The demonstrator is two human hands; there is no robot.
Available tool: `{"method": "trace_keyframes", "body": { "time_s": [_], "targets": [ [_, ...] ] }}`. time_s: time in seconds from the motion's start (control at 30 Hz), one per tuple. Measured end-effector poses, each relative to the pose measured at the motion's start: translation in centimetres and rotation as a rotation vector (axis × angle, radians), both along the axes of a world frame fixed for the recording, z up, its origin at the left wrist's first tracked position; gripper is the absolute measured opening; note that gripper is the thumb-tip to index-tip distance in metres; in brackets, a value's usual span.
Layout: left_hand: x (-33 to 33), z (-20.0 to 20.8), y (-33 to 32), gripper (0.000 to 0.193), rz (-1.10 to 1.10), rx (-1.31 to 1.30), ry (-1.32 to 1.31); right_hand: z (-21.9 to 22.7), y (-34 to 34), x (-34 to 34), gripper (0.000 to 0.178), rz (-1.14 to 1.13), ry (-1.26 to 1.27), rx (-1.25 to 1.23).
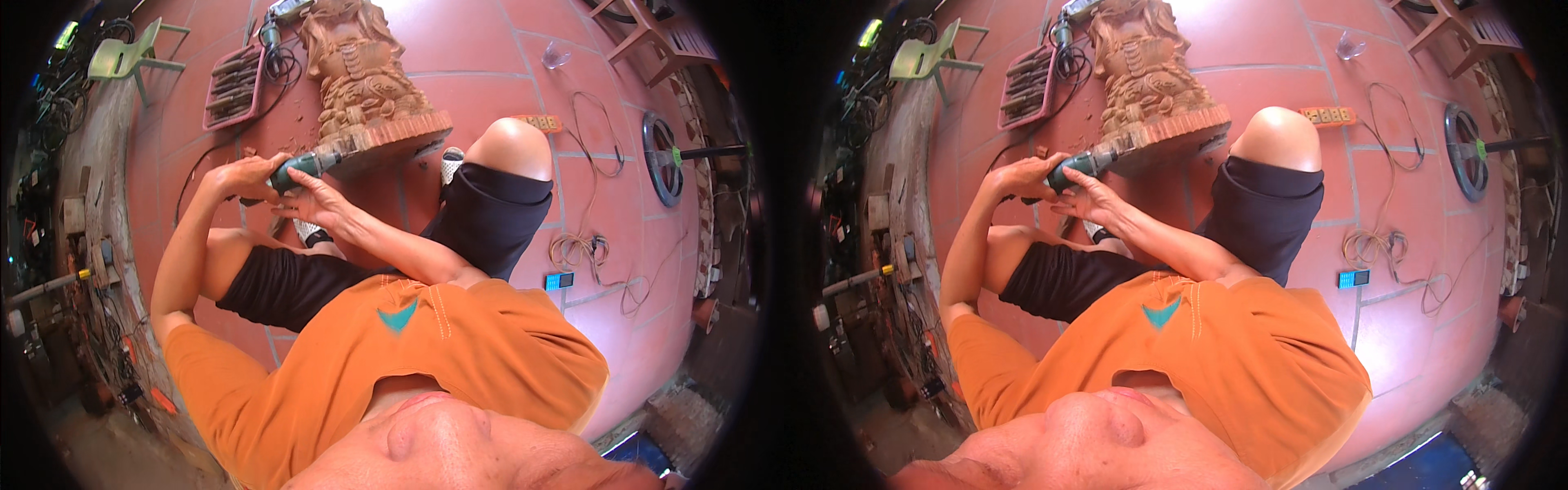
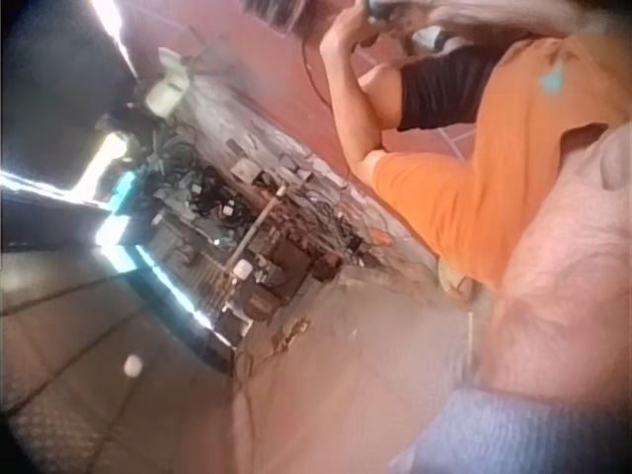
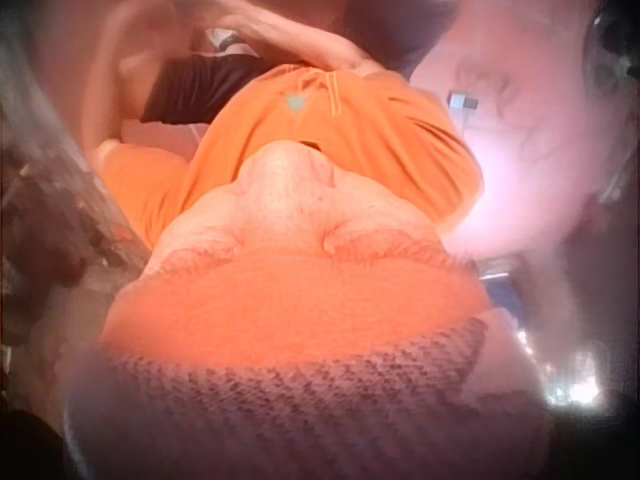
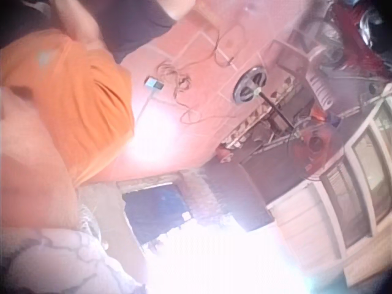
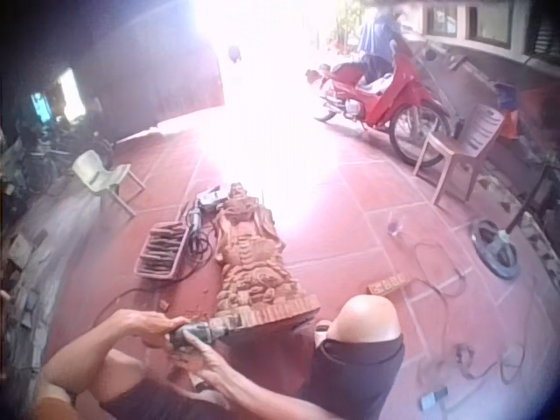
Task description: The person sits on the floor and uses a handheld rotary tool to carve details into a wooden sculpture. The person holds the tool with both hands and works on the lower section of the sculpture throughout the clip.
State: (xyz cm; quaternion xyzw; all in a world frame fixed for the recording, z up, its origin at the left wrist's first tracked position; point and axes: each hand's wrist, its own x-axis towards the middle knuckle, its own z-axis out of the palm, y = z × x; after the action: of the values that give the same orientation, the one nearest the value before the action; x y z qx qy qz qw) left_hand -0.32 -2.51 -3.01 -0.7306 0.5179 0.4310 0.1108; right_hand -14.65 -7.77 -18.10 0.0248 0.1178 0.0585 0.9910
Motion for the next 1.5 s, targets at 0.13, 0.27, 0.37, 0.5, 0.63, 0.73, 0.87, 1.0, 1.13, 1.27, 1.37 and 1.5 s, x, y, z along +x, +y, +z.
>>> {"method": "trace_keyframes", "body": {
  "time_s": [0.13,0.27,0.37,0.5,0.63,0.73,0.87,1.0,1.13,1.27,1.37,1.5],
  "targets": [
    [-0.9,0.8,-0.5,0.087,0.041,0.042,0.003,0.0,0.0,-0.3,0.036,-0.009,-0.017,0.004],
    [-0.6,0.1,-0.2,0.088,0.028,0.011,-0.015,0.0,-0.2,-0.3,0.048,0.008,-0.024,-0.025],
    [-0.3,-0.3,0.1,0.085,0.005,-0.035,-0.026,0.1,-0.3,-0.2,0.05,-0.008,-0.043,-0.021],
    [-0.2,-0.5,-0.2,0.084,0.005,-0.052,-0.005,0.2,-0.6,-0.1,0.05,-0.028,-0.014,-0.031],
    [-0.1,-0.7,-0.5,0.084,0.009,-0.04,0.009,0.4,-0.8,-0.3,0.049,-0.038,-0.005,-0.034],
    [-0.2,-0.5,-0.8,0.087,0.01,-0.013,0.005,0.7,-1.0,-0.3,0.048,-0.041,0.001,-0.026],
    [-0.3,-0.6,-1.3,0.09,0.005,0.021,-0.021,0.3,-1.3,-0.2,0.048,-0.043,0.013,-0.021],
    [0.3,-1.4,-1.1,0.091,-0.046,-0.014,-0.05,0.0,-1.2,0.0,0.049,-0.038,0.014,0.0],
    [0.1,-0.9,-1.6,0.092,0.004,0.032,-0.01,-0.1,-1.3,-0.1,0.051,-0.041,0.018,0.006],
    [-0.1,-0.4,-2.1,0.091,0.038,0.066,0.004,-0.2,-1.4,0.0,0.051,-0.049,0.01,0.0],
    [-0.1,-0.5,-1.9,0.09,0.008,0.028,-0.022,-0.2,-1.3,0.1,0.051,-0.056,0.007,0.005],
    [-0.4,0.1,-2.3,0.09,0.026,0.048,-0.023,-0.1,-1.6,0.2,0.05,-0.058,-0.003,-0.006]
  ]
}}
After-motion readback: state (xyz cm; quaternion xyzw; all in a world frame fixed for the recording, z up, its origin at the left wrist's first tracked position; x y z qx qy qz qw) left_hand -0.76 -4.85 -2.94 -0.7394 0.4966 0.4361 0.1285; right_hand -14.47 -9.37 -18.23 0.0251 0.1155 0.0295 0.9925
